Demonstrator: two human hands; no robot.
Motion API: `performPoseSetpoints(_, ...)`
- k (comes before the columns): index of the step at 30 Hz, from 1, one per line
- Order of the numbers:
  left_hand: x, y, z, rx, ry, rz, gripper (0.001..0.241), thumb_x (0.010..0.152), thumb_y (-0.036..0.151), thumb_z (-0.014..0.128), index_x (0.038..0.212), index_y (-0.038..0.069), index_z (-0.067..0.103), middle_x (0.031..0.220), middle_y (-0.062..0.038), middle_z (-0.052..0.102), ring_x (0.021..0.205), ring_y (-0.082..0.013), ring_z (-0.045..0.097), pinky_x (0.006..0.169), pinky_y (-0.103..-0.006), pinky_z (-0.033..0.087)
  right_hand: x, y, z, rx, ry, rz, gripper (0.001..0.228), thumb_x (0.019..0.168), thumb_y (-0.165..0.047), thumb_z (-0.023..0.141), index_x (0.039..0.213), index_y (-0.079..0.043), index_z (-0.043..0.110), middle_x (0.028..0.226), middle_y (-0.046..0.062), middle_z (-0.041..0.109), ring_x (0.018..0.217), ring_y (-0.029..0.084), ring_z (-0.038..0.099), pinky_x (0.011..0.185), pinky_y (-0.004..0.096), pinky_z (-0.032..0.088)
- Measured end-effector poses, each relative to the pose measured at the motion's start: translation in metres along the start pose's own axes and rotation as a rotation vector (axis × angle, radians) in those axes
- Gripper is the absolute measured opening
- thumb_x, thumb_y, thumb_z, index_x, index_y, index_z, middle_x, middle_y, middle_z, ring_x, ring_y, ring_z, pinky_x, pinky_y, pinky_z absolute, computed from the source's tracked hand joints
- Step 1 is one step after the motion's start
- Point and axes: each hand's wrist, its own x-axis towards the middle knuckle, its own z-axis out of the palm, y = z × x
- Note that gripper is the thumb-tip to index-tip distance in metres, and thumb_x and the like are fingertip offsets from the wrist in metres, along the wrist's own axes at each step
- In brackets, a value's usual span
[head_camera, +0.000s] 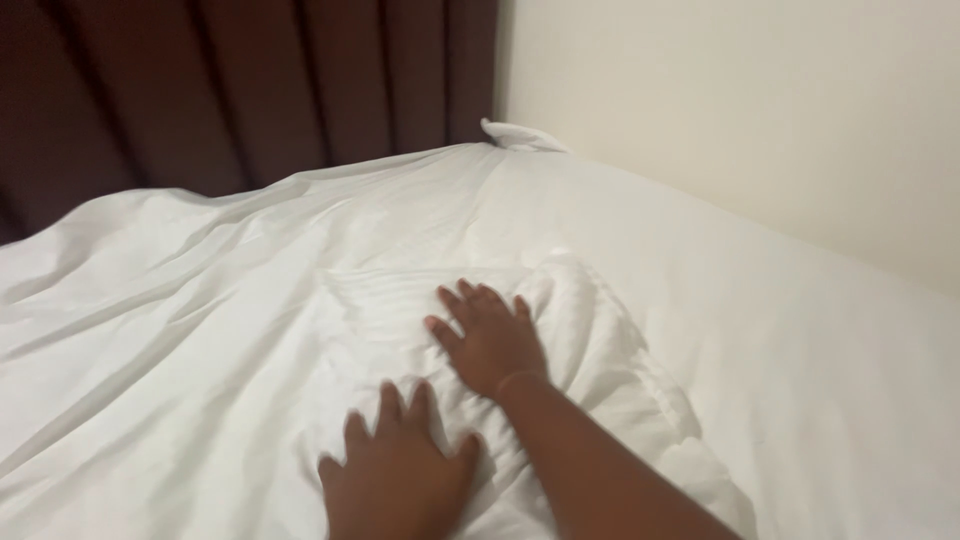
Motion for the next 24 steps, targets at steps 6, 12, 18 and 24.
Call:
performPoseSetpoints(6,0.124,0.012,0.009,-0.151,0.357,0.358,0.059,0.098,0.044,0.037,0.154,0.029,0.043,0.168,0.006,0.028,0.159,-0.0255,0.021,0.123,-0.0659,0.017,0.011,0.019,0.020,-0.054,0.034,0.021,0.063,0.098,-0.050,0.034,0.158,-0.032,0.032,0.166,-0.002,0.026,0.153,0.020,0.021,0.121,0.054,0.011)
performPoseSetpoints(12,0.122,0.006,-0.002,-0.206,0.109,0.085,0.075,0.092,0.073,0.035,0.160,0.043,0.025,0.173,0.010,0.009,0.159,-0.0250,0.011,0.120,-0.0695,0.013,0.029,0.043,0.007,-0.070,-0.023,0.209,0.063,0.102,-0.059,0.029,0.158,-0.032,0.033,0.168,-0.003,0.026,0.155,0.020,0.021,0.125,0.054,0.011)
performPoseSetpoints(18,0.143,-0.054,0.036,-0.392,0.098,-0.076,0.093,0.090,0.082,0.036,0.166,0.032,0.019,0.172,-0.003,0.019,0.158,-0.0273,0.020,0.124,-0.0608,0.014,0.027,0.090,-0.001,0.067,-0.073,0.373,0.071,0.095,-0.070,0.030,0.159,-0.037,0.032,0.169,-0.006,0.023,0.157,0.017,0.018,0.125,0.055,0.016)
performPoseSetpoints(24,0.143,-0.084,0.068,-0.352,0.180,-0.056,0.087,0.094,0.078,0.025,0.162,0.025,0.025,0.170,-0.002,0.024,0.157,-0.0230,0.021,0.125,-0.0570,0.012,0.007,0.111,0.010,0.058,0.064,0.472,0.072,0.097,-0.069,0.030,0.159,-0.033,0.033,0.171,0.000,0.021,0.155,0.024,0.020,0.123,0.056,0.019)
